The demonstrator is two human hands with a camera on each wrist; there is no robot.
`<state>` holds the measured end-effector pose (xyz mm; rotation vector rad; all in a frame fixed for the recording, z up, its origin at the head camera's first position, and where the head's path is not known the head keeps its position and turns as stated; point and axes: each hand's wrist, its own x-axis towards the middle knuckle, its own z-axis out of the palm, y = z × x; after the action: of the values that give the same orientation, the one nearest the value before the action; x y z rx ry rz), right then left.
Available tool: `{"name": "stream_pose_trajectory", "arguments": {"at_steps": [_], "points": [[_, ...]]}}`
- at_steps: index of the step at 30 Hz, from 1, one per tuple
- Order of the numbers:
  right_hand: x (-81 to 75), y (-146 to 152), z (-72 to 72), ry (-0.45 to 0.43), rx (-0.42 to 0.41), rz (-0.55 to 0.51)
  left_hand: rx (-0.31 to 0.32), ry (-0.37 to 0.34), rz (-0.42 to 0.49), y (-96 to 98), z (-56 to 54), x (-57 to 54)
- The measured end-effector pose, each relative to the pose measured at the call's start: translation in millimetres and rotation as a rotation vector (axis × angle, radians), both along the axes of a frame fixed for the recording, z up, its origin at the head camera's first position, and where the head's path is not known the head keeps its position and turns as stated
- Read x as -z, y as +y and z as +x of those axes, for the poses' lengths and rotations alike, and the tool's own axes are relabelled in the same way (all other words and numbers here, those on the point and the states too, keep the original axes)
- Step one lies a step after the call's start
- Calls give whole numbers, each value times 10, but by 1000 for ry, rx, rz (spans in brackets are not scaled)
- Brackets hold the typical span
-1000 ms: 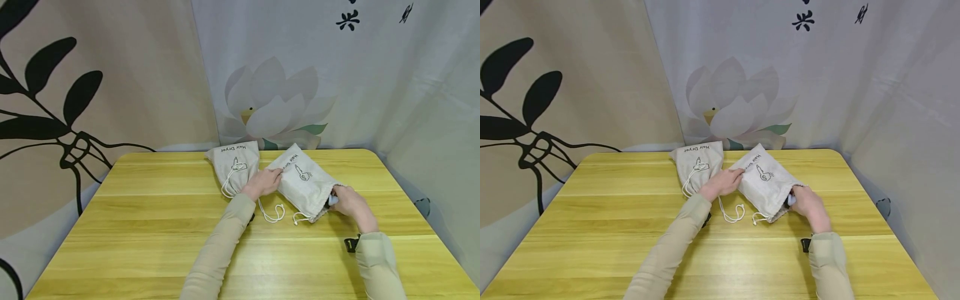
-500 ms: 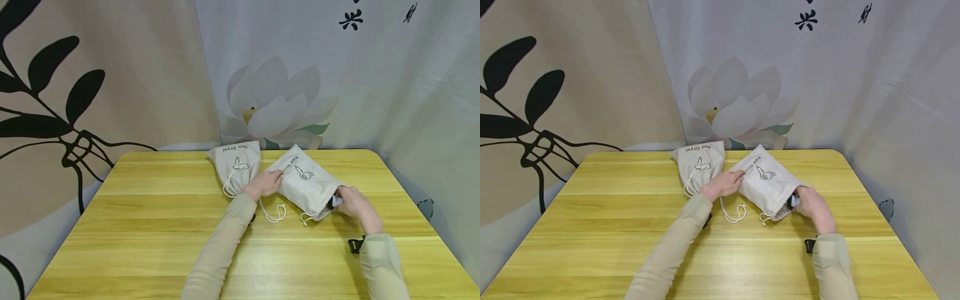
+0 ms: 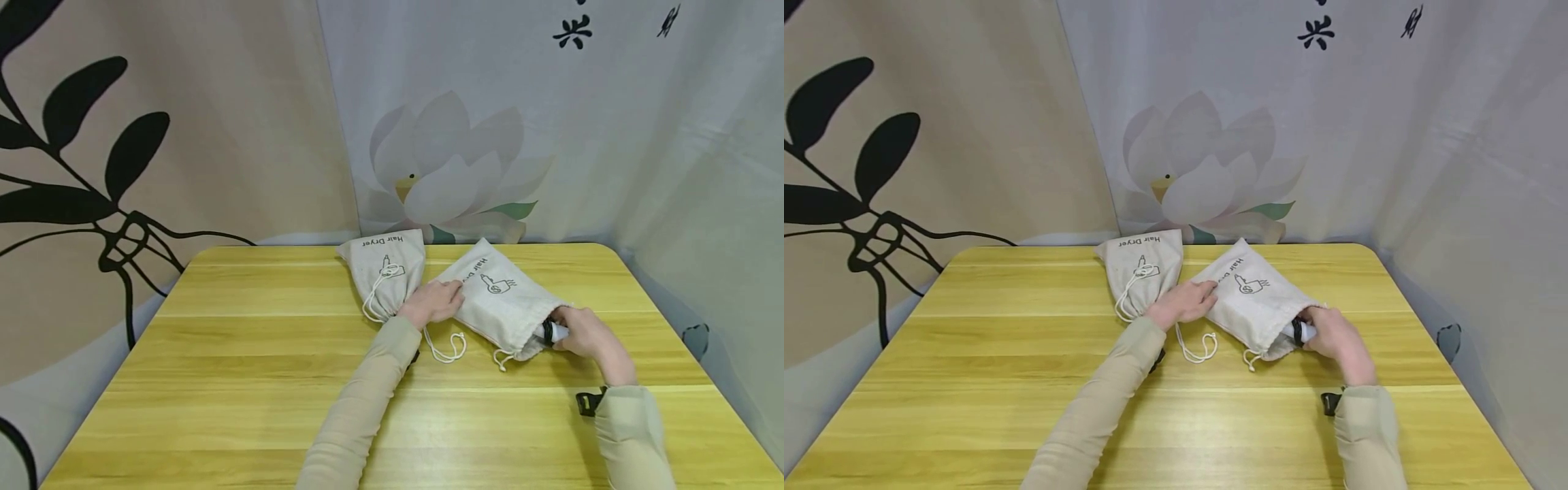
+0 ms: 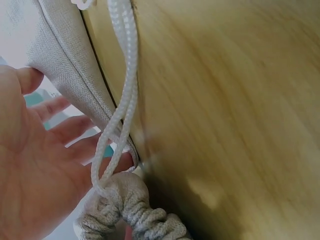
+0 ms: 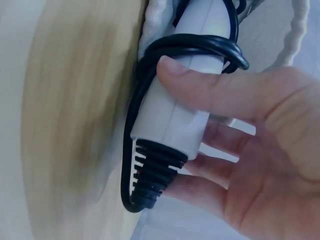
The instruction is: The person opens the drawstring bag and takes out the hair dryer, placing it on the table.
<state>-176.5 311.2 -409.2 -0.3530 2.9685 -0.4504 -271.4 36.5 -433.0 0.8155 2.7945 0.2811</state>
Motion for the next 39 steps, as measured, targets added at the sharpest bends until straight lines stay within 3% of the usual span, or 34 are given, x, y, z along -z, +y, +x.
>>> {"name": "stream_pose_trajectory", "arguments": {"at_steps": [6, 13, 22, 34, 35, 39], "points": [[-6, 26, 12, -33, -4, -8, 1, 2, -39, 3, 21, -14], [-27, -44, 2, -136, 18, 8, -10, 21, -68, 13, 24, 7], [31, -123, -17, -63, 76, 82, -17, 15, -76, 37, 26, 34], [14, -53, -17, -49, 66, 94, -13, 0, -54, 55, -9, 56], [10, -44, -15, -49, 63, 93, -9, 16, -50, 57, -49, 121], [3, 1, -4, -50, 48, 88, -11, 16, -75, 68, -52, 116]]}}
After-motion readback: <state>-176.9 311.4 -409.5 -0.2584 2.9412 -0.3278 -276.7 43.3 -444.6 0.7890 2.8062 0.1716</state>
